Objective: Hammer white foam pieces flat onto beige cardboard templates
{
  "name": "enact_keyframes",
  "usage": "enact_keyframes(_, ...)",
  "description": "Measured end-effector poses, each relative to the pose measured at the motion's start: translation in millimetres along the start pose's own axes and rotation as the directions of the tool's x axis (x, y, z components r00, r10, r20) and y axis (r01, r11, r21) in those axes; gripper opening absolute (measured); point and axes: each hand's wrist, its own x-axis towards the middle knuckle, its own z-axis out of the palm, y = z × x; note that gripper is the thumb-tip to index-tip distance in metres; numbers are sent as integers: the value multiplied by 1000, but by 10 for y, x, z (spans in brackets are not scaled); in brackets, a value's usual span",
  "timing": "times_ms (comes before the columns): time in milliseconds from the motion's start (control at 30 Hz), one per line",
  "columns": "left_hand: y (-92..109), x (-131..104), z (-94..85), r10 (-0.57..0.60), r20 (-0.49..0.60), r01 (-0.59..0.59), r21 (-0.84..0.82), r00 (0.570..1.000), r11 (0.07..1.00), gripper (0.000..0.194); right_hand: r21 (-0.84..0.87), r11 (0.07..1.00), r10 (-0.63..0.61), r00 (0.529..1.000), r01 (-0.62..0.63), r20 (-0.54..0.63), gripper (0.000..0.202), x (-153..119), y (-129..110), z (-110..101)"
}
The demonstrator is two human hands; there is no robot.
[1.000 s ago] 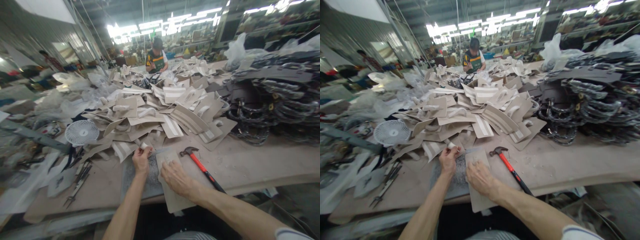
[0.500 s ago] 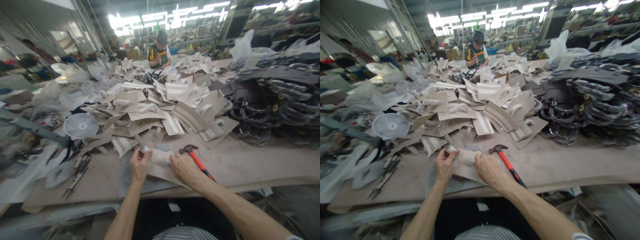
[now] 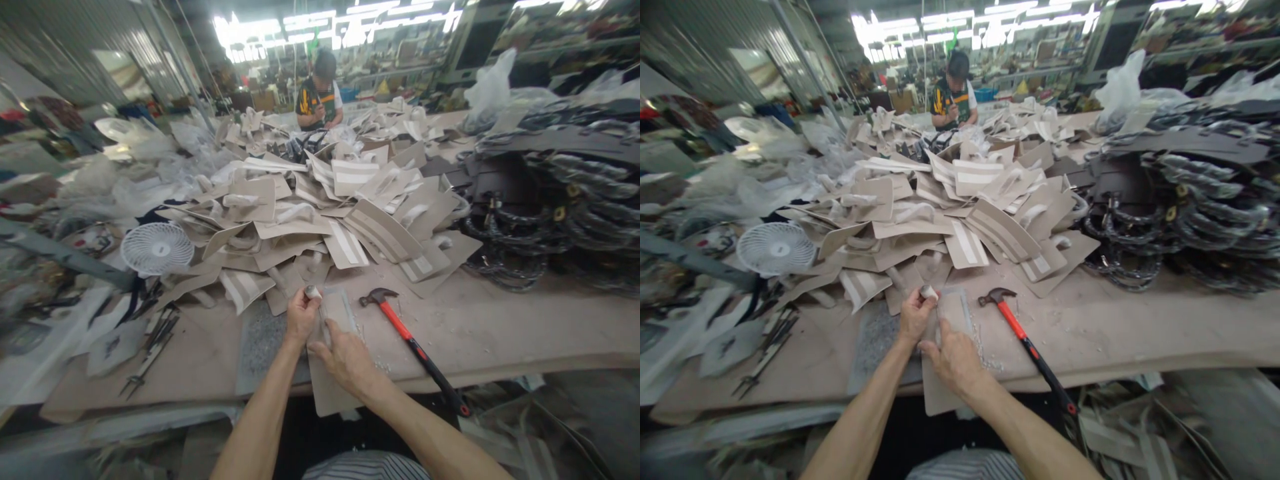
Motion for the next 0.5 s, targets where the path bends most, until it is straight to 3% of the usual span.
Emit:
enact_keyframes(100, -104, -11, -26, -12, 30, 13, -18, 999, 1000, 28, 62, 998, -21, 999, 24, -40, 65, -11, 95, -45)
enact_keyframes(167, -120, -13, -44, -17, 51, 19, -41, 999, 999, 31, 37, 999, -15, 990, 20, -141, 60, -7, 266, -133)
enact_keyframes(300, -90, -13, -41, -17, 65, 20, -44, 998, 999, 32, -240, 964, 25, 938, -115, -346, 45, -30, 810, -361)
enact_keyframes(400, -67, -23, -26, -11, 68, 11, -8, 998, 1000, 31, -385, 888, 157, 952, -253, -262, 35, -110, 1199, -446)
enact_keyframes(500, -53, -36, -26, 3, 80, -5, 26, 997, 1000, 30, -360, 886, 243, 954, -293, -179, 25, -189, 1408, -451)
